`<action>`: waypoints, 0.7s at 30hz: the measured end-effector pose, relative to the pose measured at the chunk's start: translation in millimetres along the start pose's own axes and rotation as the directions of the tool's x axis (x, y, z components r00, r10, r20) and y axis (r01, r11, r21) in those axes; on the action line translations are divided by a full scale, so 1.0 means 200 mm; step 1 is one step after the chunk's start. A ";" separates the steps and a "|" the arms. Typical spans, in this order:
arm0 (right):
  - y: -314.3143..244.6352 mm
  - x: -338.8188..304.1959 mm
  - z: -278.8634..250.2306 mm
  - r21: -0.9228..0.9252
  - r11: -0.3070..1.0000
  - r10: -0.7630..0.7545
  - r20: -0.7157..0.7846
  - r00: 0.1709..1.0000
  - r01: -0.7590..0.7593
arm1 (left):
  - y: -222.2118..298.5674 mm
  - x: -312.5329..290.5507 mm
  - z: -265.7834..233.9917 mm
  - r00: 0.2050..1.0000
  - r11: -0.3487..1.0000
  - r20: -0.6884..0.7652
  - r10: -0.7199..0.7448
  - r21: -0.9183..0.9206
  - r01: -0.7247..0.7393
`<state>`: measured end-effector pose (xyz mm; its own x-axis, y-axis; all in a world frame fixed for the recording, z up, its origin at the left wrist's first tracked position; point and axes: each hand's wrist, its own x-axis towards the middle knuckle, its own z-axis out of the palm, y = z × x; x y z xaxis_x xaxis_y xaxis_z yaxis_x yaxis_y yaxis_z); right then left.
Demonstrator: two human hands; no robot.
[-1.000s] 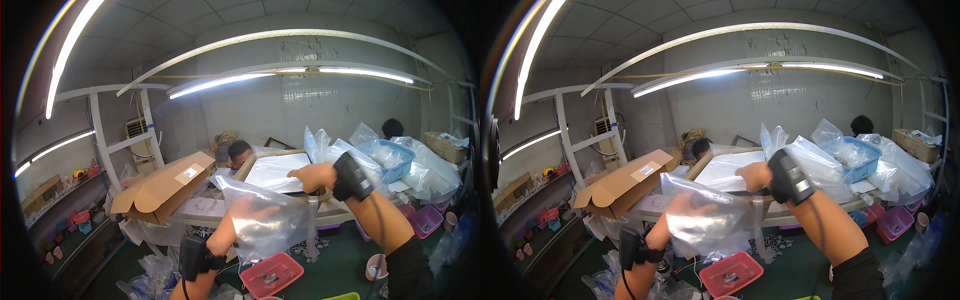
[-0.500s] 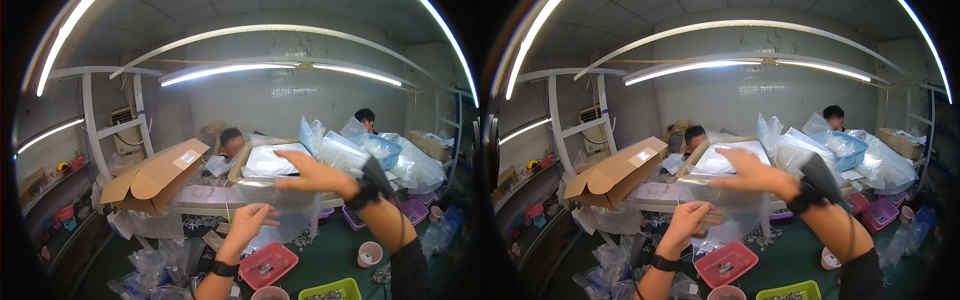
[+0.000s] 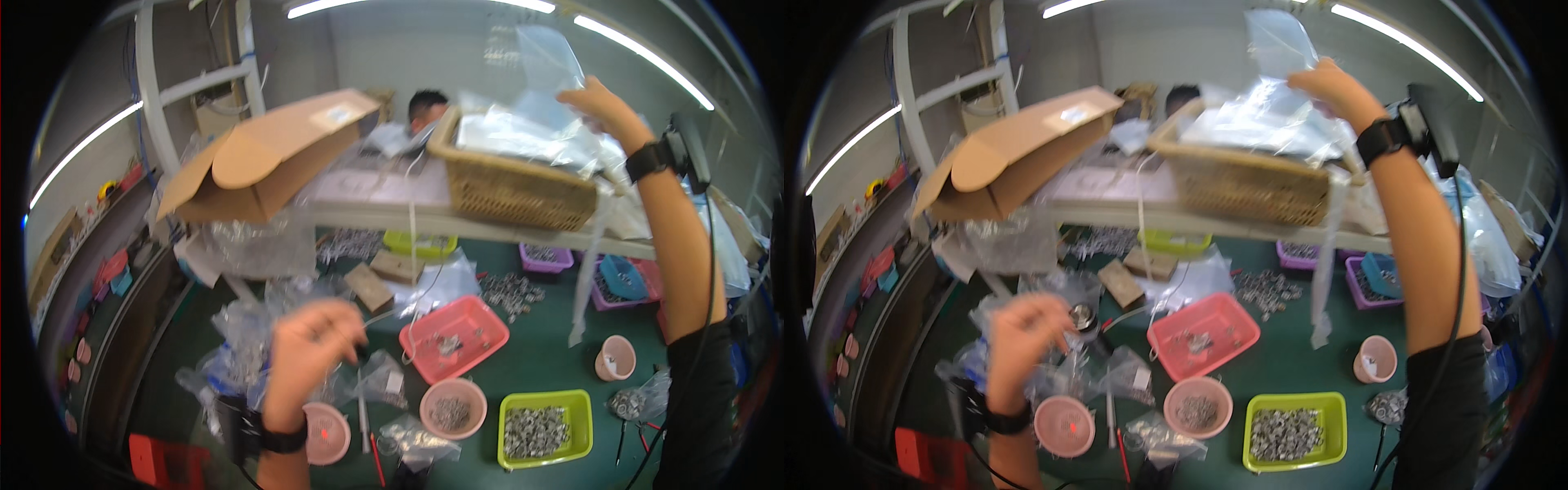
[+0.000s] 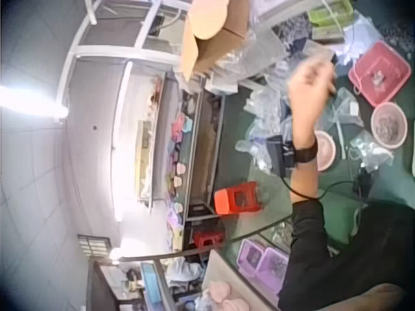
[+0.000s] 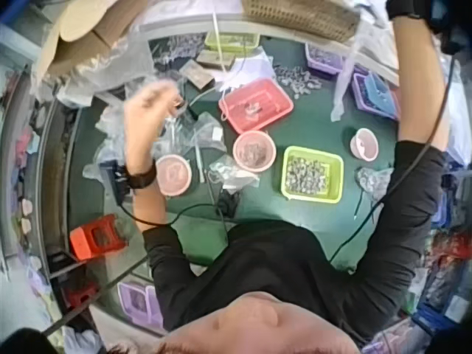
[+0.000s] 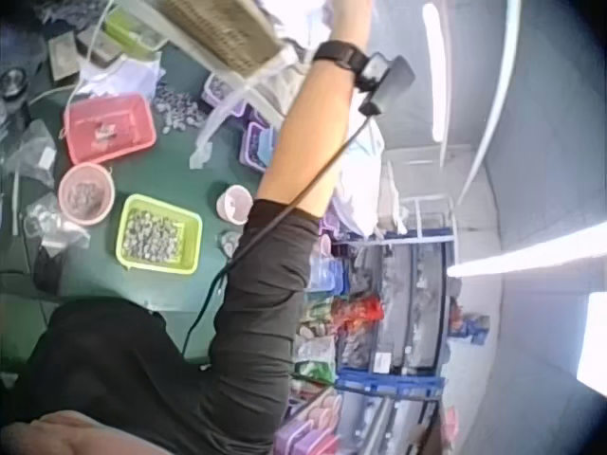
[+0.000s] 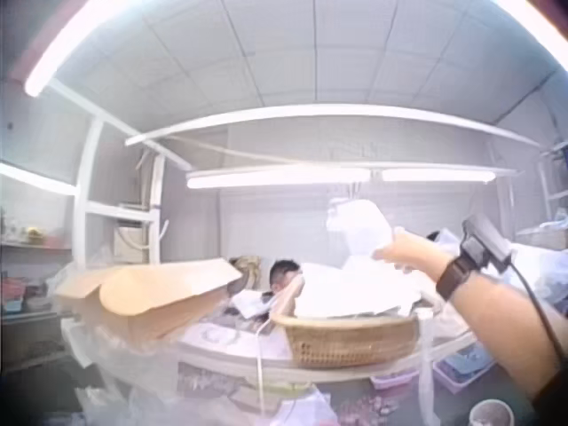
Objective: Checking the size of metal rings using a ring mandrel and sorting them into bins.
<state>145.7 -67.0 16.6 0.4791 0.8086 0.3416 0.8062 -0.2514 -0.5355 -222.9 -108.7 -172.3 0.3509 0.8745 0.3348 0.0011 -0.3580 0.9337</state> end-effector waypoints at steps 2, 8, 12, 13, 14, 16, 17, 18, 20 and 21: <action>0.11 0.01 -0.02 -0.269 0.959 0.118 0.093 0.989 -0.089 | -0.29 -0.26 0.02 0.936 0.944 0.181 -0.301 0.198 0.265; 0.11 0.15 0.23 -0.739 0.636 -0.053 0.246 0.968 0.223 | -1.00 -1.02 0.25 0.499 0.510 0.112 -0.859 0.255 0.822; -0.03 -0.05 0.12 -0.725 0.686 0.039 0.108 0.993 0.052 | -1.42 -1.19 0.41 0.442 0.424 -0.019 -0.897 0.253 0.870; 0.02 0.00 0.14 -0.714 0.679 -0.011 0.226 0.974 0.173 | -1.46 -1.20 0.43 0.456 0.429 -0.080 -0.886 0.227 0.874; 0.06 0.01 0.11 -0.714 0.648 -0.048 0.310 0.950 0.266 | -1.51 -1.21 0.47 0.491 0.464 -0.108 -0.865 0.205 0.862; 0.03 -0.01 0.15 -0.698 0.660 -0.007 0.364 0.931 0.278 | -1.66 -1.25 0.48 0.487 0.439 -0.269 -0.831 0.220 0.871; -0.03 -0.12 0.14 -0.695 0.660 -0.077 0.315 0.946 0.286 | -1.83 -1.33 0.50 0.578 0.486 -0.453 -0.679 0.312 0.816; -0.03 -0.17 0.12 -0.704 0.659 -0.066 0.297 0.953 0.265 | -1.80 -1.29 0.51 0.607 0.541 -0.384 -0.695 0.276 0.794; -0.04 -0.26 0.11 -0.630 0.721 -0.238 0.165 0.957 0.288 | -1.86 -1.31 0.50 0.700 0.627 -0.394 -0.595 0.317 0.712; -0.04 -0.31 0.08 -0.627 0.701 -0.401 0.048 0.915 0.340 | -1.84 -1.28 0.49 0.717 0.642 -0.379 -0.585 0.326 0.695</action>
<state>103.8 -106.4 -12.6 0.0983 0.8659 0.4904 0.9458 -0.2345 0.2246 -220.4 -232.6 -614.9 -0.1035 0.9607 -0.2576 0.5493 0.2712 0.7904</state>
